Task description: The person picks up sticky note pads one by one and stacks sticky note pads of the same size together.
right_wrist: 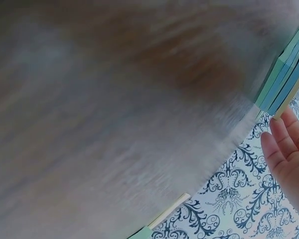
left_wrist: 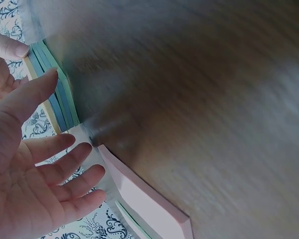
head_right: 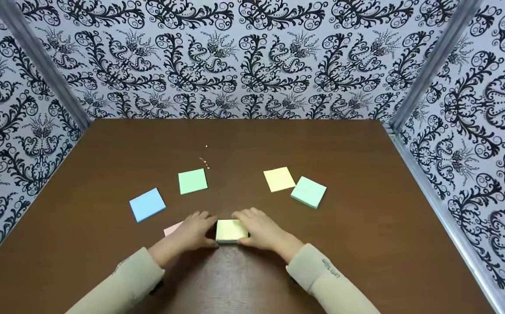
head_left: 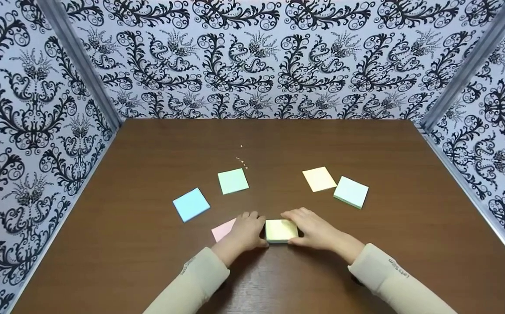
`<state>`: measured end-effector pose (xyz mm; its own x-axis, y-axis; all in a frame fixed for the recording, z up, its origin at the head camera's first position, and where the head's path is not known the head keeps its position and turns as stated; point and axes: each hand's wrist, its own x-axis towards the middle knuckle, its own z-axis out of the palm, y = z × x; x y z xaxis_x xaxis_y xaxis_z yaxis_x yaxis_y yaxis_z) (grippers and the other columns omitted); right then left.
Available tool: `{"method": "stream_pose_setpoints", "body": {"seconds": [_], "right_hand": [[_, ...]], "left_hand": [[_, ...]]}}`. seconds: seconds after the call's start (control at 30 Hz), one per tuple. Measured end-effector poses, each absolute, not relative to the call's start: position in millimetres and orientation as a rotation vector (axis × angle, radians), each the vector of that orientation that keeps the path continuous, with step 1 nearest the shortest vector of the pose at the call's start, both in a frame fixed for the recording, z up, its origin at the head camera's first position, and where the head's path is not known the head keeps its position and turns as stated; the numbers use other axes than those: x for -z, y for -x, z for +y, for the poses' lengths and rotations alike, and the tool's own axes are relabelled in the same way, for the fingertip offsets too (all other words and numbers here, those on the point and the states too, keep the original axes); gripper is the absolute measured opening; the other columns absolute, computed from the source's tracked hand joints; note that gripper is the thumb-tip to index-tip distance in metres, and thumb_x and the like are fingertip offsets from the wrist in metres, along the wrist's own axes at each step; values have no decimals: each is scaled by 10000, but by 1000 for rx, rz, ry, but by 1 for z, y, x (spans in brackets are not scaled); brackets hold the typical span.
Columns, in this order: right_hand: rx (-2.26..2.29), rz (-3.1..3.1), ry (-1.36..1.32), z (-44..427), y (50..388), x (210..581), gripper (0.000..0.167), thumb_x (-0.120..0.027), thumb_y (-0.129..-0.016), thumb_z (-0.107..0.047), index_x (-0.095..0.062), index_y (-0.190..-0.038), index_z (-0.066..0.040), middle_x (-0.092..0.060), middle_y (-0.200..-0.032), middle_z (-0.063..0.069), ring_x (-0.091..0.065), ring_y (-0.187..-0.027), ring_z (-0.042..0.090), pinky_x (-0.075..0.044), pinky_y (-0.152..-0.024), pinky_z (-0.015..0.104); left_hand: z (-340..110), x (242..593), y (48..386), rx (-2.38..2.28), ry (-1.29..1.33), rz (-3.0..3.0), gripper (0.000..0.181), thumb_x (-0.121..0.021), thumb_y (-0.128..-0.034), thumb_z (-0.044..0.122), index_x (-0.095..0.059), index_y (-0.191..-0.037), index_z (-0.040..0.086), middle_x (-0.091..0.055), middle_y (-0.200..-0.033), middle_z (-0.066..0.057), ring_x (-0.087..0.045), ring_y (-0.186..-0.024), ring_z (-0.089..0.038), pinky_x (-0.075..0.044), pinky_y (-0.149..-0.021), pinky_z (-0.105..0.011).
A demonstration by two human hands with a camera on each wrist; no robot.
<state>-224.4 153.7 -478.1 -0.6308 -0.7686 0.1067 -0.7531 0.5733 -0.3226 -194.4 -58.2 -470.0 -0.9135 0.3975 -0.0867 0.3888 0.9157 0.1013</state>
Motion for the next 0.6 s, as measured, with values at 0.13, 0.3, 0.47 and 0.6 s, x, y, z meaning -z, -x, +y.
{"method": "stream_pose_setpoints", "body": {"seconds": [0.13,0.3,0.47,0.6], "right_hand": [[529,2744,1324,153,224,478,639,-706,-794,-301,-435,-1306,-31,-533,-1229,88,-489,-1089,224,-386,-934,412],[540,2733,1309,154,224,478,668,-708,-792,-295,-412,-1329,-33,-527,-1246,86,-486,-1089,217,-389,-930,412],[554,2718,1281,155,223,478,693,-706,-796,-289,-382,-1355,-39,-513,-1268,81,-475,-1109,211,-392,-931,414],[535,2721,1269,155,223,478,704,-698,-800,-316,-375,-1364,-45,-505,-1281,76,-471,-1124,214,-385,-944,416]], "left_hand": [[-58,471,195,-125,-611,2972,692,-742,-705,459,-557,-1219,34,-567,-1113,-117,-523,-997,-280,-419,-907,-406],[-58,471,195,-175,-595,2949,687,-742,-711,448,-550,-1225,33,-551,-1166,-124,-512,-1029,-290,-408,-924,-420],[-59,471,194,-214,-588,2936,671,-739,-721,438,-548,-1221,33,-529,-1215,-137,-497,-1063,-305,-392,-946,-441],[-59,472,194,-204,-597,2949,658,-741,-717,441,-557,-1202,36,-533,-1197,-135,-499,-1049,-303,-395,-937,-438]]}}
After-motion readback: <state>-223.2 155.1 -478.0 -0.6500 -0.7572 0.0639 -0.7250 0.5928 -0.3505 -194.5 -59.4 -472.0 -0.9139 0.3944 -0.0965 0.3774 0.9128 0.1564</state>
